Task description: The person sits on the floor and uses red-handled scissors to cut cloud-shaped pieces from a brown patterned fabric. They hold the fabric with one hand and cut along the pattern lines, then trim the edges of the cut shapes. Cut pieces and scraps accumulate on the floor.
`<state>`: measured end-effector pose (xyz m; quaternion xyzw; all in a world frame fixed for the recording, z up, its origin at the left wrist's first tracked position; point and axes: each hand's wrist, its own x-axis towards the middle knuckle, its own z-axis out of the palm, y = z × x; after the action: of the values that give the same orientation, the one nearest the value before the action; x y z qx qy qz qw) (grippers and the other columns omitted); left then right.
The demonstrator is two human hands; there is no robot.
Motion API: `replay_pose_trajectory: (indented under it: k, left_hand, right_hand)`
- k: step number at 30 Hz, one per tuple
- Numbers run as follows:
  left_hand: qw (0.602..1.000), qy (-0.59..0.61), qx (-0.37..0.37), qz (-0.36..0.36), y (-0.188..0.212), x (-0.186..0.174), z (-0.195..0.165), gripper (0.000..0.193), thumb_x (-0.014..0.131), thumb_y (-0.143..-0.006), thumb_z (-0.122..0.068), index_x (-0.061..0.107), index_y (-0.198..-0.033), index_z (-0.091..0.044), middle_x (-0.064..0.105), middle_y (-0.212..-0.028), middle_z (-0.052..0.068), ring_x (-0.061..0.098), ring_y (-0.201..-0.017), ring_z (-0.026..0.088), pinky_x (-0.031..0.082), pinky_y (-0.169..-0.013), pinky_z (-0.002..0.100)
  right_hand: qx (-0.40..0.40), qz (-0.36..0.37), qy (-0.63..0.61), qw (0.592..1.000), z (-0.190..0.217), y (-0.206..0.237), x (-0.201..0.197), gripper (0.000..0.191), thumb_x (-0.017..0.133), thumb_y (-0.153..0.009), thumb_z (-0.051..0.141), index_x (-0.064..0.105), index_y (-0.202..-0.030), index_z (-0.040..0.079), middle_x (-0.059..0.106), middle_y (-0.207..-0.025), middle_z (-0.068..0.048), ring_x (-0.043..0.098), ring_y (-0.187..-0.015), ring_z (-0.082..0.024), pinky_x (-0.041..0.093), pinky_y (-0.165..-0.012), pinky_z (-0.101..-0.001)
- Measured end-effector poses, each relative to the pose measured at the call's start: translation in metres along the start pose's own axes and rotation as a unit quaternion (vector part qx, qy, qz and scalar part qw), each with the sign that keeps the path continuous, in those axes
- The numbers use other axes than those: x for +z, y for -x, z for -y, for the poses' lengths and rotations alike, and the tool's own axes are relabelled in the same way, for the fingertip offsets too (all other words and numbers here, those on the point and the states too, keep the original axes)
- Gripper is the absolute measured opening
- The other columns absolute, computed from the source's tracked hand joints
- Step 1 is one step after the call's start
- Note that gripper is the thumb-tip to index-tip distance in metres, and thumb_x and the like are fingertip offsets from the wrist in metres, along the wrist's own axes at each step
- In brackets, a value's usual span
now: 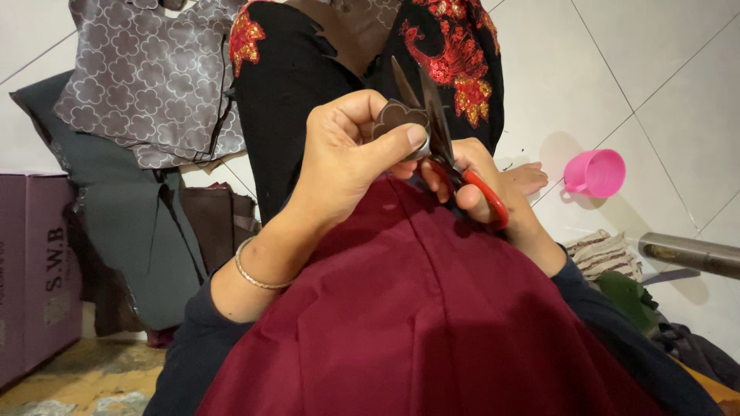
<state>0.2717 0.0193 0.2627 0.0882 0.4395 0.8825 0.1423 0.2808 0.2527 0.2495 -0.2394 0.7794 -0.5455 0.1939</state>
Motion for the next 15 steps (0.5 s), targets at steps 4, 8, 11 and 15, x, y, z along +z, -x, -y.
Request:
replay_pose_trajectory:
  k: [4, 8, 11, 15]
  left_hand:
    - [1.0, -0.008, -0.011, 0.002, -0.002, 0.0, -0.003, 0.012, 0.076, -0.095, -0.006, 0.065, -0.091, -0.002, 0.073, -0.083, 0.007, 0.068, -0.069, 0.008, 0.059, -0.064, 0.023]
    - [1.0, -0.011, -0.023, 0.002, -0.004, 0.001, -0.004, 0.013, 0.076, -0.094, -0.006, 0.065, -0.091, -0.002, 0.072, -0.082, 0.006, 0.068, -0.068, 0.008, 0.058, -0.063, 0.022]
    - [1.0, -0.019, -0.023, 0.004, -0.005, 0.002, -0.004, 0.012, 0.077, -0.094, -0.006, 0.065, -0.091, -0.002, 0.072, -0.082, 0.005, 0.067, -0.068, 0.007, 0.057, -0.063, 0.021]
    - [0.999, -0.038, -0.029, 0.007, -0.006, 0.003, -0.004, 0.012, 0.077, -0.094, -0.006, 0.066, -0.092, -0.002, 0.07, -0.081, 0.004, 0.066, -0.069, 0.007, 0.056, -0.063, 0.021]
  right_hand:
    - [0.008, 0.008, 0.009, 1.0, -0.003, 0.001, -0.005, 0.098, 0.039, -0.068, 0.104, 0.051, -0.076, 0.007, 0.052, -0.068, 0.002, 0.052, -0.06, -0.008, 0.04, -0.055, -0.0233]
    - [0.02, 0.018, 0.0, 1.0, 0.0, -0.002, -0.007, 0.099, 0.041, -0.066, 0.104, 0.052, -0.077, 0.006, 0.052, -0.066, 0.002, 0.051, -0.058, -0.009, 0.041, -0.053, -0.0239]
    - [0.024, 0.024, 0.011, 0.999, 0.007, 0.001, -0.008, 0.101, 0.04, -0.066, 0.105, 0.055, -0.079, 0.007, 0.054, -0.066, 0.003, 0.055, -0.061, -0.008, 0.042, -0.056, -0.024]
    - [0.025, 0.014, -0.003, 1.0, 0.015, 0.007, -0.011, 0.103, 0.042, -0.068, 0.105, 0.058, -0.086, 0.006, 0.056, -0.074, 0.002, 0.054, -0.065, -0.008, 0.043, -0.058, -0.0243]
